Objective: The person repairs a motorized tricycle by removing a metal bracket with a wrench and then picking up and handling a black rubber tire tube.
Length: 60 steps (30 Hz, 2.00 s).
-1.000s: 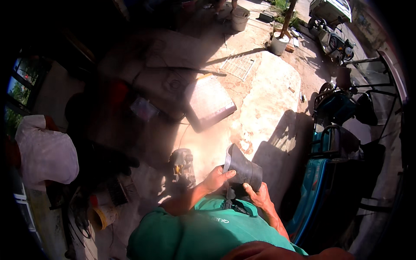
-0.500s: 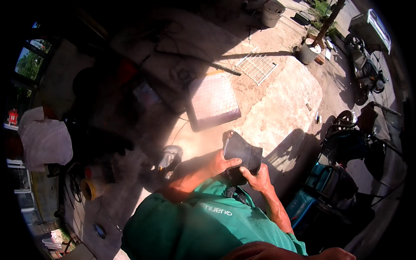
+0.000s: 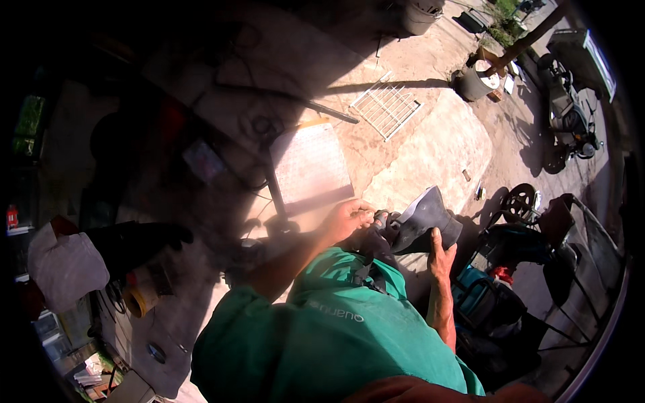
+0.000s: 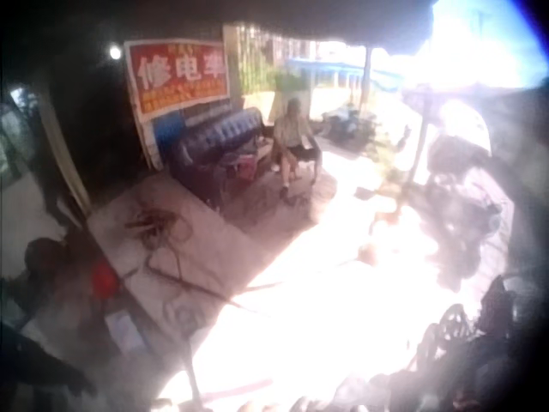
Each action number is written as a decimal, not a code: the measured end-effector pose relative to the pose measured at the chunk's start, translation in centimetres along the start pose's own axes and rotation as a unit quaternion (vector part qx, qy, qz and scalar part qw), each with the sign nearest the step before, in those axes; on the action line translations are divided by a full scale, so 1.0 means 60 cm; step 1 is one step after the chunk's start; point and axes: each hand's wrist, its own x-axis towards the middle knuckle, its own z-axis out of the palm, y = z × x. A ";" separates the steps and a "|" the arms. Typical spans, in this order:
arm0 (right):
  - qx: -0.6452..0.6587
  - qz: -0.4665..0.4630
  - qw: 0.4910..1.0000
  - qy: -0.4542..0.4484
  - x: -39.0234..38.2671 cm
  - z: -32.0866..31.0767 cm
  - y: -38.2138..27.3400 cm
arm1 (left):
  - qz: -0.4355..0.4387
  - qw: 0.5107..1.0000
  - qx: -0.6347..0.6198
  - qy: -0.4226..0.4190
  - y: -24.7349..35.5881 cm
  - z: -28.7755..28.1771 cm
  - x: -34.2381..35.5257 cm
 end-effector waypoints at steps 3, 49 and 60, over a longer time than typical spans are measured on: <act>-0.025 0.011 0.994 0.102 0.112 -0.027 -0.023 | -0.050 0.996 -0.059 0.047 0.025 -0.062 0.041; -0.084 0.076 0.952 -0.286 1.282 0.396 -0.381 | -0.012 0.937 -0.336 -0.093 0.641 -0.536 1.028; -0.291 0.011 0.890 -0.350 1.503 0.707 -0.707 | 0.017 0.986 -0.123 0.111 0.728 -0.800 0.999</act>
